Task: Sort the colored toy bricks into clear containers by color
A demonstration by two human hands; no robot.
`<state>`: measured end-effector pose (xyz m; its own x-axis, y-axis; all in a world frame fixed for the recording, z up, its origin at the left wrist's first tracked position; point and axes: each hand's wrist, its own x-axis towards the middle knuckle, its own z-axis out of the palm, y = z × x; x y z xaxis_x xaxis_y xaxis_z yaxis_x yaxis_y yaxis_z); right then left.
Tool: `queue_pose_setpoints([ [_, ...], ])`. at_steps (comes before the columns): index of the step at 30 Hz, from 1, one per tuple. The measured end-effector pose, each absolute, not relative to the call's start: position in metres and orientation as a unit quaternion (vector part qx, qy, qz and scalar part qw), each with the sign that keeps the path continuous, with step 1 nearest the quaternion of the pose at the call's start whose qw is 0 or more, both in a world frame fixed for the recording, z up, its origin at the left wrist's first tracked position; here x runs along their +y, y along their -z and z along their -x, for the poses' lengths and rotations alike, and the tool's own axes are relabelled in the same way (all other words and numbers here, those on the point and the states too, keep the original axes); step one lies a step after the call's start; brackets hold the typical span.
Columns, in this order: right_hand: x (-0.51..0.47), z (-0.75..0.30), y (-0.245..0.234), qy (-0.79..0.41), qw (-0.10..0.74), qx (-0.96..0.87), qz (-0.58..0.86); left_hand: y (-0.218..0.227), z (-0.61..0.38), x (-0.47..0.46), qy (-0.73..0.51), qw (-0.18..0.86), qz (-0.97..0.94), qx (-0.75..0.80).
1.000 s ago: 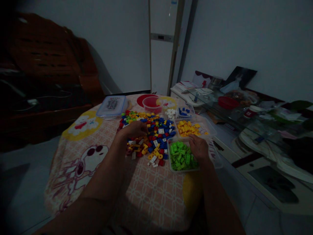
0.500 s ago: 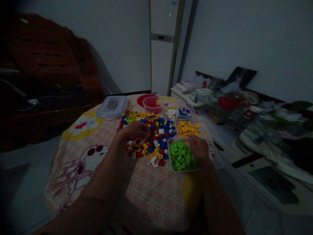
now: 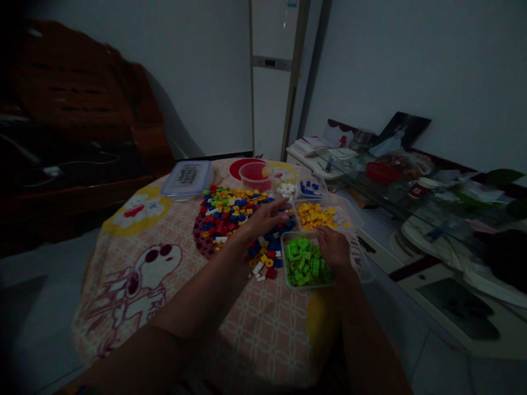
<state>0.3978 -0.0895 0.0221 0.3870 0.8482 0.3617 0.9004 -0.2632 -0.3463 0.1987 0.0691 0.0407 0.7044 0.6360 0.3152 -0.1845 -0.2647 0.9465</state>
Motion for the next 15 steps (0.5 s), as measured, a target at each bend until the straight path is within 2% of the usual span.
queue_pose_setpoints([
  [2,-0.090,-0.398,-0.022,0.052,0.255,-0.554,0.791,-0.043,-0.194,0.073,-0.351,0.555,-0.738,0.155],
  [6,-0.090,-0.398,-0.021,0.051,0.255,-0.555,0.790,-0.061,-0.153,0.093,-0.305,0.420,-0.818,0.249],
  [11,-0.089,-0.399,-0.021,0.054,0.259,-0.558,0.786,-0.090,-0.111,0.095,-0.086,0.275,-0.904,0.317],
  [15,-0.089,-0.399,-0.021,0.054,0.253,-0.556,0.789,-0.098,-0.113,0.081,0.047,0.211,-0.913,0.345],
])
